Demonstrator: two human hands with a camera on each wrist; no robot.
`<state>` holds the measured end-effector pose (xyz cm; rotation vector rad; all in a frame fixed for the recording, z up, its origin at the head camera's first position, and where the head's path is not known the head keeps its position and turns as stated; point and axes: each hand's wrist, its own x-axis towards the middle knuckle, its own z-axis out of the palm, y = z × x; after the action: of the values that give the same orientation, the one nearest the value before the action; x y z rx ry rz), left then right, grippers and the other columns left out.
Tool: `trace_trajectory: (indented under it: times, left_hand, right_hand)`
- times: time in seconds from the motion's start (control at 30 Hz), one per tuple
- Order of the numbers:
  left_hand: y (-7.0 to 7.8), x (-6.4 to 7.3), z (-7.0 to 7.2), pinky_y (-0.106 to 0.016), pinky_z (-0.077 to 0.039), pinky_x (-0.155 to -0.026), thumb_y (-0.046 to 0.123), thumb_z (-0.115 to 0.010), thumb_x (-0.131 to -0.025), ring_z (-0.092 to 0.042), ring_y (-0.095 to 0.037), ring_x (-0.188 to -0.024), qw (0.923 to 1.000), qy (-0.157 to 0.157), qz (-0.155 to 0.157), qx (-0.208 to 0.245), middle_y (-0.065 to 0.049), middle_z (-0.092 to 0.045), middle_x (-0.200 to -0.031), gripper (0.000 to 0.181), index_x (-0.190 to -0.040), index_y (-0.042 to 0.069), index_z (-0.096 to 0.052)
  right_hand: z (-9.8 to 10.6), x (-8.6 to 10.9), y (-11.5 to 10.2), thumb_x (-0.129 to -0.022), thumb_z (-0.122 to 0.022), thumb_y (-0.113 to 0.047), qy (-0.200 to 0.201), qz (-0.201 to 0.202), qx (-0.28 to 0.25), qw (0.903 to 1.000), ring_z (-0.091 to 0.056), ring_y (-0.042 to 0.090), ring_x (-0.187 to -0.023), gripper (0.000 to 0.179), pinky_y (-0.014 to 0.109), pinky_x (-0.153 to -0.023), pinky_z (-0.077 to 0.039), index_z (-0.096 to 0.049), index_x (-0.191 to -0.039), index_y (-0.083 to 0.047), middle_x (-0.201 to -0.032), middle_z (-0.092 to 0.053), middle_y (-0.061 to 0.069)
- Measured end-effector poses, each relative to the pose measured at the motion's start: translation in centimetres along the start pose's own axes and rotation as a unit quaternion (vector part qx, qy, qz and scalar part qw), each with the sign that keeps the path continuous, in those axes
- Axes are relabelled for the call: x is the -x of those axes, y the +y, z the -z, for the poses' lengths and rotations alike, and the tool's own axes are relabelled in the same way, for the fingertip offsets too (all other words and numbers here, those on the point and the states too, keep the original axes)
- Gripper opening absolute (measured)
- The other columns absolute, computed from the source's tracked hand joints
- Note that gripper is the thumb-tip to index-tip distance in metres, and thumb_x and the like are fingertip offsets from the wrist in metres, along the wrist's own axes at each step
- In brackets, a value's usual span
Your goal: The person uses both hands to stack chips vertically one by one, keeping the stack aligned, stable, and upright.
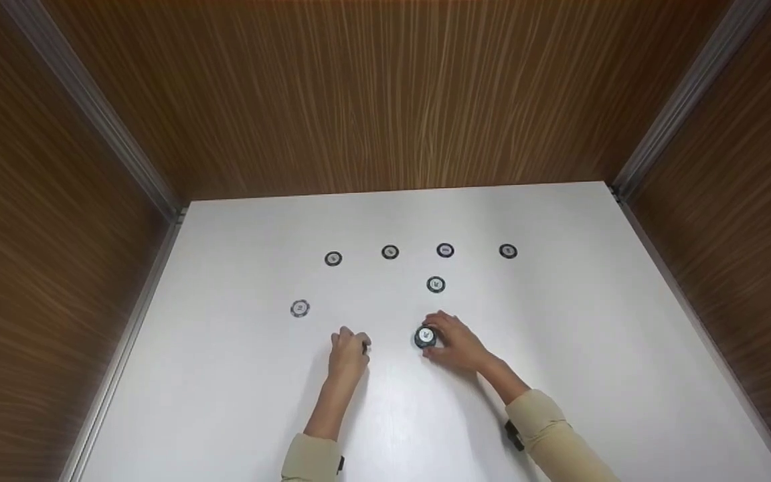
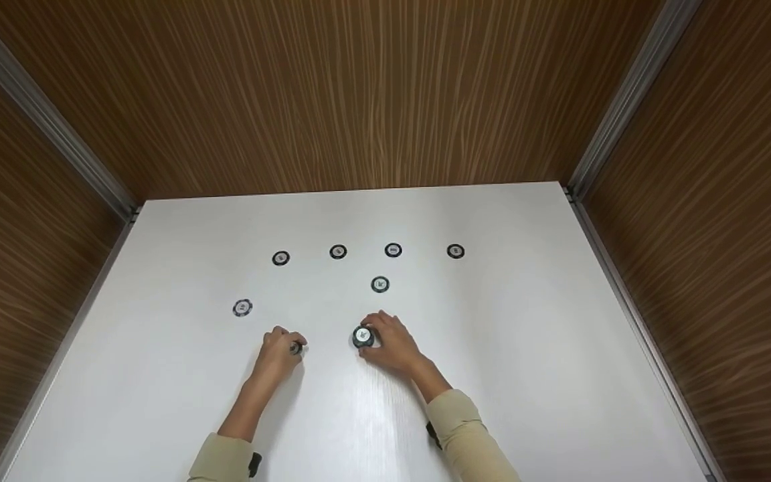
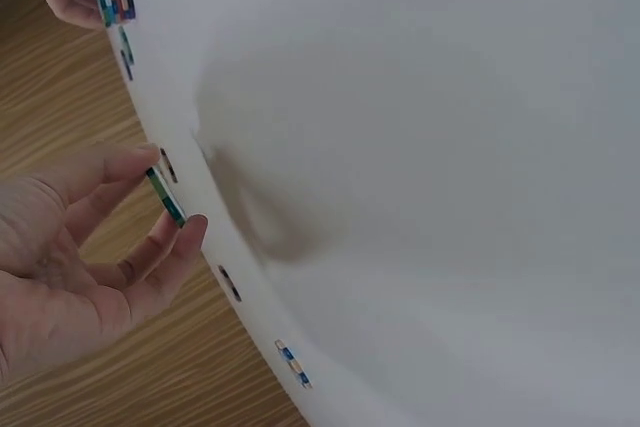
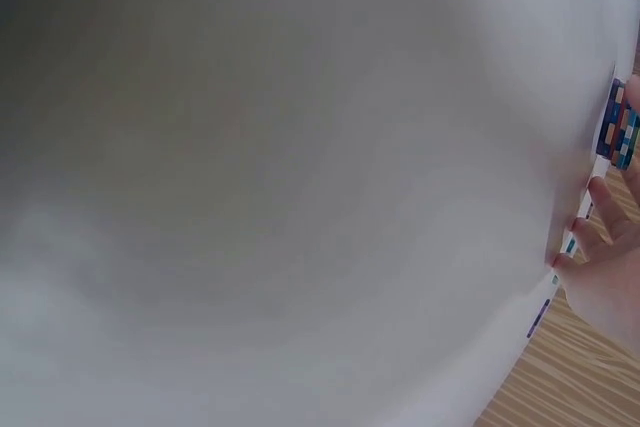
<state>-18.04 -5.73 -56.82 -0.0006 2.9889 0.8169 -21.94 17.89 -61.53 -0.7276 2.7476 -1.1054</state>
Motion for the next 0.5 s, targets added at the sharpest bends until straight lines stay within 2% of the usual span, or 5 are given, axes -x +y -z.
trace_trajectory:
  times: [0.3,0.5]
  left_hand:
    - [1.1,-0.6,-0.3,-0.029,-0.049,-0.074,-0.002,-0.071,-0.074,-0.049,-0.026,-0.089,0.9997,-0.011,-0.02,0.002,-0.011,-0.05,-0.09,0.019,-0.092,0.003,-0.069]
    - [1.6,-0.9,-0.4,-0.028,-0.049,-0.074,0.0,-0.071,-0.075,-0.049,-0.025,-0.089,0.9995,-0.016,-0.028,0.0,-0.01,-0.051,-0.089,0.018,-0.092,0.003,-0.07]
  right_hand:
    - [0.0,0.0,0.1,-0.08,-0.072,-0.023,0.007,0.008,-0.01,0.9999,-0.031,0.037,-0.128,0.046,0.049,-0.107,-0.016,-0.052,-0.119,-0.009,-0.128,-0.049,0.015]
    - [0.1,0.0,0.0,-0.08,-0.071,-0.027,-0.005,-0.006,-0.005,1.0,-0.03,0.036,-0.129,0.046,0.048,-0.108,-0.014,-0.052,-0.119,-0.01,-0.128,-0.048,0.013]
